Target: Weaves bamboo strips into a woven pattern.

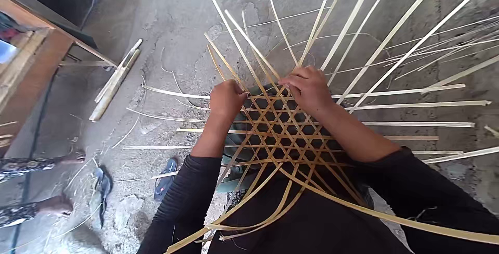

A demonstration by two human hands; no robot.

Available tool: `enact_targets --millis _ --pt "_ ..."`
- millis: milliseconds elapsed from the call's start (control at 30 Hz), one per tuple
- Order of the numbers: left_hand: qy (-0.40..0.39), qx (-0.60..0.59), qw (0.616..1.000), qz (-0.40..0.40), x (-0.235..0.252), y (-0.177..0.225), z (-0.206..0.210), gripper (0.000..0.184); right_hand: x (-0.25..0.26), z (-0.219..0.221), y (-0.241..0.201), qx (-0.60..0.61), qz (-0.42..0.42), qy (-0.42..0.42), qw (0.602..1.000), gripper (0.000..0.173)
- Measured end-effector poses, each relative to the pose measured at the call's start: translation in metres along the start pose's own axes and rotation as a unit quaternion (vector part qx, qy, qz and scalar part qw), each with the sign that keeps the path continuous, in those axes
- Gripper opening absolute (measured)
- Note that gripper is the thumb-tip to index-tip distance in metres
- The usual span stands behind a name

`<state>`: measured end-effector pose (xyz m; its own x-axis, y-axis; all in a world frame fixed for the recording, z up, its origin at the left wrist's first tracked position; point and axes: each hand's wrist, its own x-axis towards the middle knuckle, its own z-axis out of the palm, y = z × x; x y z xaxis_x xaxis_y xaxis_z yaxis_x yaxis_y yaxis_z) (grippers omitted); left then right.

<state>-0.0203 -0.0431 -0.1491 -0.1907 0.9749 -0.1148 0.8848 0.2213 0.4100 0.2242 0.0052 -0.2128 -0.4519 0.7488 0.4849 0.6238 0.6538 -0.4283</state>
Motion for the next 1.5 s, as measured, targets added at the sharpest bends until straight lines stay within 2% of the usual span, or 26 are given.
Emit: enact_targets --millis 100,200,333,400,433,467,500,533,600,667,733,800,867,900,933,967,1000,1067,1133,1233,1267,1300,1333,1400,1433,1500 --pt "-0.030 0.051 0.992 0.115 -0.001 0.040 -0.005 0.036 0.017 -0.024 -0.018 -0.015 0.029 -0.055 0.998 0.034" --pt "-0.086 0.069 0.969 0.222 0.006 0.060 0.007 0.025 0.025 -0.041 -0.035 -0.045 0.026 -0.092 0.994 0.045" --pt "-0.105 0.065 0.955 0.271 0.008 0.056 -0.002 0.021 -0.011 -0.060 -0.054 -0.054 -0.041 -0.097 0.993 0.035" --pt "-0.114 0.088 0.951 0.275 0.001 0.052 -0.009 0.023 -0.045 -0.063 -0.072 -0.014 0.008 -0.164 0.986 0.032" --pt "-0.111 0.099 0.949 0.278 -0.002 0.051 -0.011 0.026 -0.058 -0.063 -0.080 0.040 0.071 -0.225 0.971 0.037" --pt "-0.104 0.107 0.948 0.280 -0.004 0.050 -0.012 0.029 -0.064 -0.062 -0.087 0.118 0.153 -0.292 0.937 0.048" --pt "-0.097 0.113 0.948 0.280 -0.005 0.050 -0.014 0.031 -0.065 -0.061 -0.093 0.208 0.229 -0.330 0.892 0.061" --pt "-0.089 0.119 0.949 0.277 -0.005 0.051 -0.015 0.032 -0.064 -0.060 -0.099 0.293 0.288 -0.332 0.849 0.071" --pt "-0.079 0.132 0.951 0.268 -0.001 0.054 -0.024 0.034 -0.056 -0.054 -0.112 0.431 0.375 -0.248 0.783 0.076" --pt "-0.073 0.138 0.952 0.264 0.008 0.061 -0.045 0.041 -0.036 -0.049 -0.120 0.480 0.410 -0.156 0.760 0.072" --pt "-0.039 0.152 0.950 0.269 0.020 0.072 -0.078 0.050 -0.006 -0.050 -0.120 0.464 0.383 -0.108 0.791 0.069" --pt "0.024 0.165 0.954 0.249 0.030 0.089 -0.118 0.051 0.033 -0.053 -0.111 0.416 0.304 -0.047 0.856 0.065" --pt "0.102 0.145 0.960 0.218 0.038 0.108 -0.159 0.050 0.084 -0.071 -0.104 0.317 0.237 0.003 0.918 0.057" --pt "0.142 0.129 0.960 0.203 0.039 0.118 -0.178 0.051 0.112 -0.097 -0.111 0.261 0.249 -0.028 0.932 0.055" --pt "0.179 0.118 0.959 0.187 0.040 0.127 -0.194 0.050 0.143 -0.132 -0.118 0.211 0.269 -0.121 0.932 0.056" --pt "0.211 0.110 0.956 0.172 0.041 0.135 -0.206 0.054 0.160 -0.122 -0.102 0.170 0.181 0.002 0.969 0.050" --pt "0.233 0.103 0.954 0.157 0.041 0.142 -0.215 0.058 0.181 -0.120 -0.085 0.156 0.108 0.059 0.980 0.047" --pt "0.245 0.072 0.959 0.119 0.040 0.147 -0.220 0.062 0.211 -0.141 -0.070 0.154 0.058 0.001 0.986 0.045" --pt "0.185 0.021 0.979 0.080 0.041 0.137 -0.211 0.057 0.216 -0.151 -0.064 0.166 0.078 -0.108 0.977 0.046" --pt "0.000 -0.076 0.997 0.027 0.044 0.089 -0.158 0.048 0.159 -0.133 -0.063 0.154 0.103 -0.266 0.946 0.051" --pt "-0.062 -0.132 0.989 0.013 0.037 0.067 -0.129 0.050 0.131 -0.133 -0.082 0.115 0.169 -0.340 0.918 0.053" --pt "-0.109 -0.195 0.975 0.006 0.020 0.044 -0.093 0.050 0.104 -0.132 -0.106 0.081 0.271 -0.429 0.858 0.057" --pt "-0.132 -0.241 0.962 0.000 -0.007 0.024 -0.055 0.050 0.054 -0.107 -0.090 0.100 0.218 -0.398 0.885 0.057" --pt "-0.125 -0.258 0.958 0.016 -0.066 -0.006 0.014 0.047 -0.038 -0.062 -0.062 0.080 0.103 -0.348 0.928 0.063" --pt "-0.099 -0.250 0.963 0.024 -0.089 -0.013 0.037 0.046 -0.074 -0.047 -0.057 0.037 0.056 -0.310 0.948 0.065" --pt "-0.016 -0.249 0.967 0.050 -0.113 -0.020 0.063 0.044 -0.120 -0.018 -0.046 -0.005 -0.027 -0.153 0.988 0.057"
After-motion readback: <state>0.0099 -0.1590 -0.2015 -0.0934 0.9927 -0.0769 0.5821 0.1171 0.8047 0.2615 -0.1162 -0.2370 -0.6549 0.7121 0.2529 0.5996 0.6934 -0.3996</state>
